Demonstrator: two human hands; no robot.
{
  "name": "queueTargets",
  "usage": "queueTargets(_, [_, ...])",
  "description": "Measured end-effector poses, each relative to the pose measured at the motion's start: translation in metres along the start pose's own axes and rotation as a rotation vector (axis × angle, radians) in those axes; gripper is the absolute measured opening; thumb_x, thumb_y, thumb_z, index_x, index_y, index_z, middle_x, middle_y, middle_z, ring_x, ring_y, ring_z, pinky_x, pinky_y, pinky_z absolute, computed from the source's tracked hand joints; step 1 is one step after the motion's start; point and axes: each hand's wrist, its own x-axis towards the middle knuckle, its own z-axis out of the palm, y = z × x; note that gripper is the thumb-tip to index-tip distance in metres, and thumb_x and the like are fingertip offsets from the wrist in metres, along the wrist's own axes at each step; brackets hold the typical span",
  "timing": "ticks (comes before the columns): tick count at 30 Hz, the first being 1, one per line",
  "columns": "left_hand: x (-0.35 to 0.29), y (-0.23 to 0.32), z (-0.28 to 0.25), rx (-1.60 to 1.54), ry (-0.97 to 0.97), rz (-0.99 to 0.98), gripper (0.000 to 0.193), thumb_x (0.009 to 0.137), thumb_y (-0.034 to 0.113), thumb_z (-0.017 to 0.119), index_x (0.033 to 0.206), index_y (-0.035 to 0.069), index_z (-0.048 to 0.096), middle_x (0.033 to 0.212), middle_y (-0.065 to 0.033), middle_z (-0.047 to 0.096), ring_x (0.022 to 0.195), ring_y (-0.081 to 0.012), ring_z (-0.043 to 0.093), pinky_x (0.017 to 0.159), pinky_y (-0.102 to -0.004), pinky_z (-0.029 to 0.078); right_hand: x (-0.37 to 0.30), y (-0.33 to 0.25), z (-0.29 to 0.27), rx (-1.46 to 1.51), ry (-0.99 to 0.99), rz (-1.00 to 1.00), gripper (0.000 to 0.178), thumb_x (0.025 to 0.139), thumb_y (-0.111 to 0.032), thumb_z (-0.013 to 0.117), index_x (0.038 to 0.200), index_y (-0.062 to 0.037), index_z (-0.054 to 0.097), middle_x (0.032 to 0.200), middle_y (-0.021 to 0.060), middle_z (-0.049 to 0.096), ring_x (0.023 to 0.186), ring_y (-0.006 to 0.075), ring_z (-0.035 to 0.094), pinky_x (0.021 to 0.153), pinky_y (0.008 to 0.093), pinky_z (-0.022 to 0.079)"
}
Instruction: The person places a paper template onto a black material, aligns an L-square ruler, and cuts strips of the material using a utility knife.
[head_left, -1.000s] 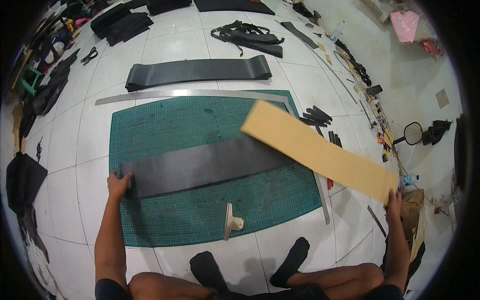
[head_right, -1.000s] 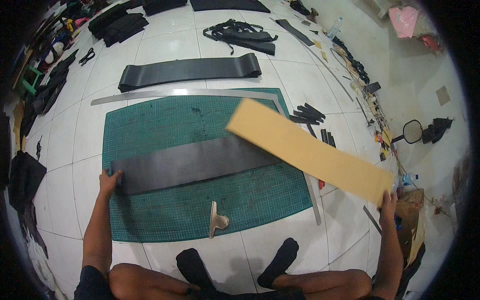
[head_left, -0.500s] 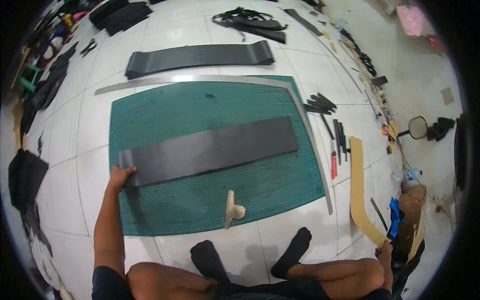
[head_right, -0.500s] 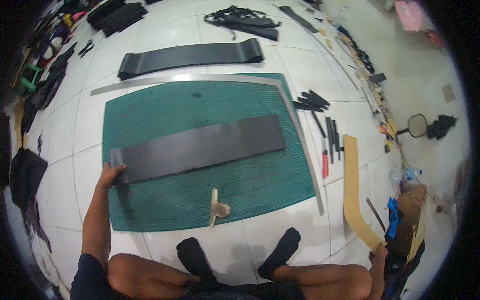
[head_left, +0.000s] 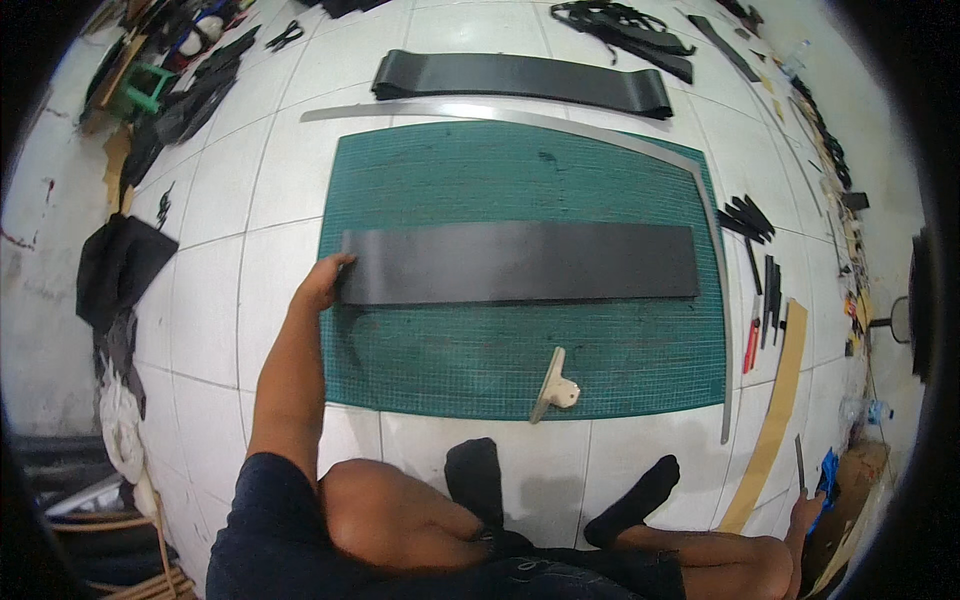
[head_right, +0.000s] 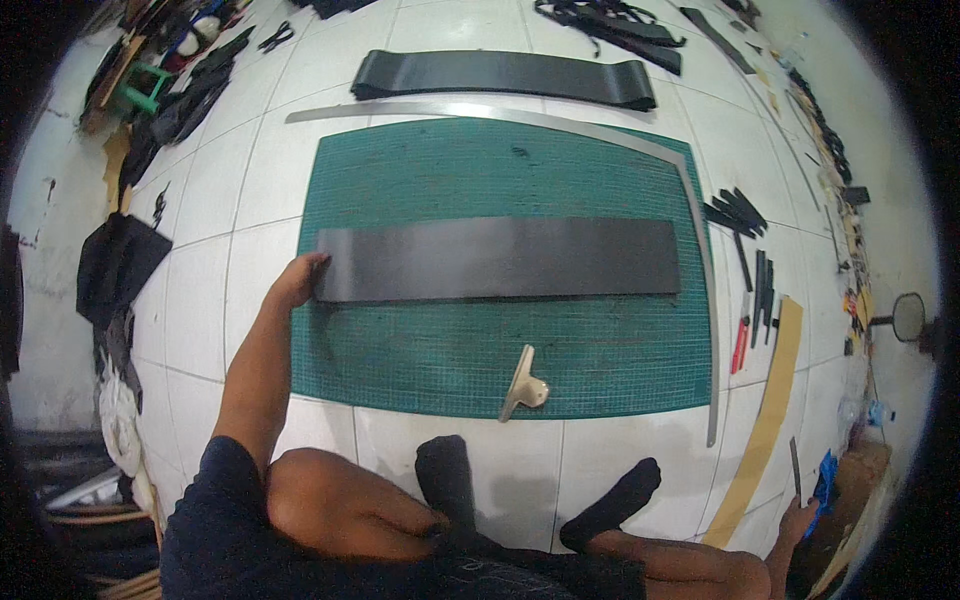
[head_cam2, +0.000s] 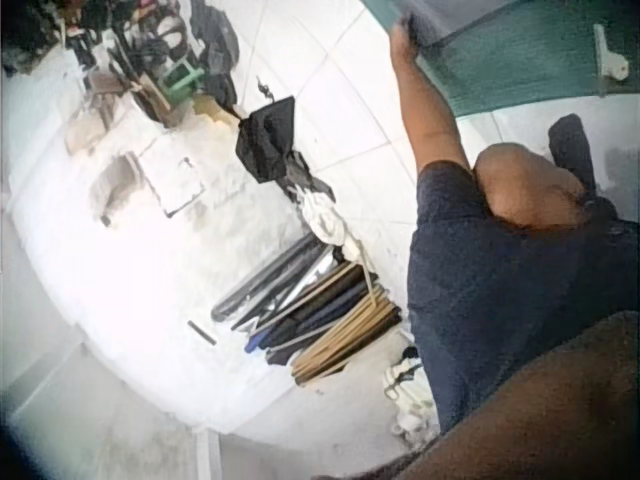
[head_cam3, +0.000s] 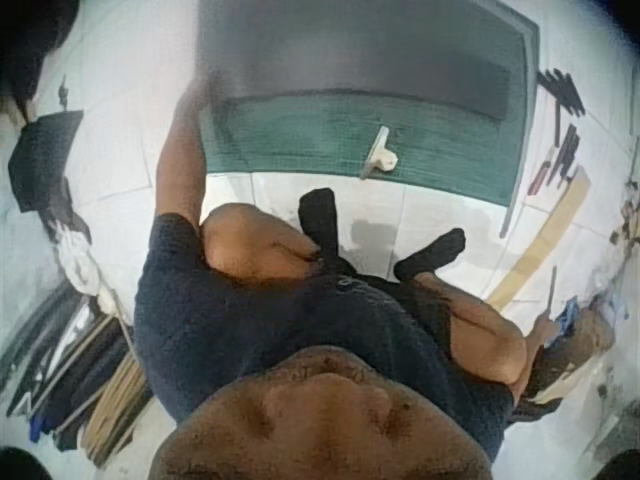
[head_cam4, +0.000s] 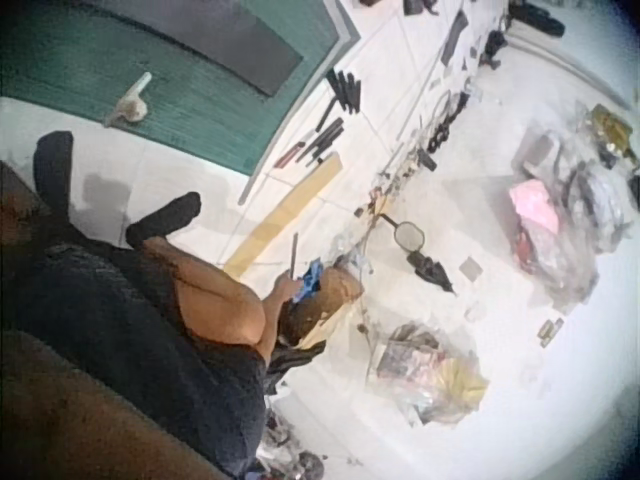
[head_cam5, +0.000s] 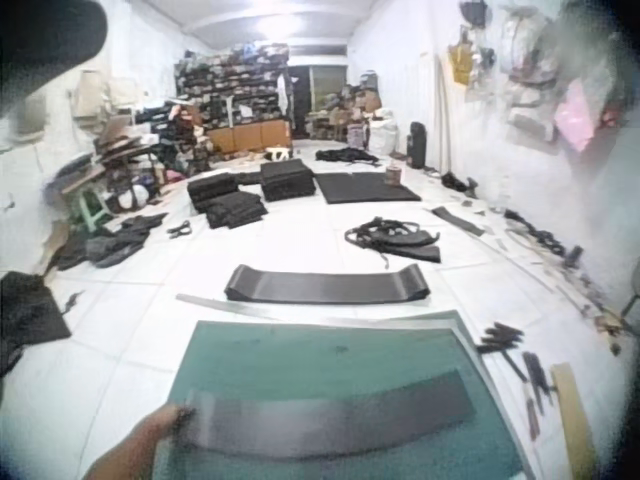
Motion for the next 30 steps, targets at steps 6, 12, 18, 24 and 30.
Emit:
queueTargets(6, [-0.002, 0.000, 0.002, 0.010, -0.096, -0.089, 0.059, 0.094, 0.031, 0.062, 0.137, -0.007, 0.050, 0.136, -0.0209, 0.057, 0.126, -0.0298, 0.054, 0.109, -0.0415, 0.039, 0.013, -0.024, -0.022, 0.085, 0.019, -0.076, 0.054, 0.096, -0.027, 0.064, 0.132, 0.0092, 0.047, 0.129, 0.0343, 0.057, 0.119, 0.0479, 0.057, 0.101, 0.0489, 0.045])
queueTargets(12, [-0.026, 0.015, 0.023, 0.063, 0.000, 0.055, 0.046, 0.091, 0.026, 0.068, 0.123, -0.006, 0.061, 0.120, -0.0187, 0.065, 0.109, -0.0270, 0.062, 0.100, -0.0398, 0.046, 0.031, -0.020, -0.030, 0.126, 0.078, -0.177, 0.051, 0.096, -0.027, 0.064, 0.130, 0.0072, 0.049, 0.129, 0.0292, 0.059, 0.113, 0.0433, 0.061, 0.098, 0.0464, 0.047])
queueTargets(18, [-0.034, 0.031, -0.029, 0.089, 0.062, 0.324, 0.035, 0.089, 0.025, 0.069, 0.102, -0.007, 0.065, 0.090, -0.0121, 0.067, 0.080, -0.0196, 0.064, 0.073, -0.0335, 0.052, 0.081, -0.079, -0.014, 0.274, 0.273, -0.310, 0.046, 0.095, -0.024, 0.064, 0.130, 0.0039, 0.054, 0.119, 0.0246, 0.063, 0.109, 0.0374, 0.062, 0.096, 0.0448, 0.047])
queueTargets(24, [-0.146, 0.136, -0.031, 0.119, 0.146, 0.476, 0.022, 0.086, 0.021, 0.070, 0.091, 0.000, 0.063, 0.081, -0.0080, 0.065, 0.067, -0.0155, 0.063, 0.064, -0.0264, 0.051, 0.062, -0.198, -0.019, 0.467, 0.291, -0.351, 0.041, 0.096, -0.023, 0.062, 0.129, -0.0010, 0.055, 0.115, 0.0210, 0.066, 0.102, 0.0326, 0.066, 0.084, 0.0412, 0.052])
queueTargets(30, [-0.196, 0.199, 0.076, 0.263, 0.066, 0.676, 0.021, 0.085, 0.023, 0.073, 0.085, 0.003, 0.065, 0.074, -0.0013, 0.059, 0.067, -0.0118, 0.055, 0.065, -0.0283, 0.043, 0.086, -0.251, -0.032, 0.563, 0.218, -0.383, 0.042, 0.096, -0.026, 0.064, 0.131, -0.0051, 0.054, 0.116, 0.0161, 0.066, 0.087, 0.0261, 0.070, 0.079, 0.0375, 0.053])
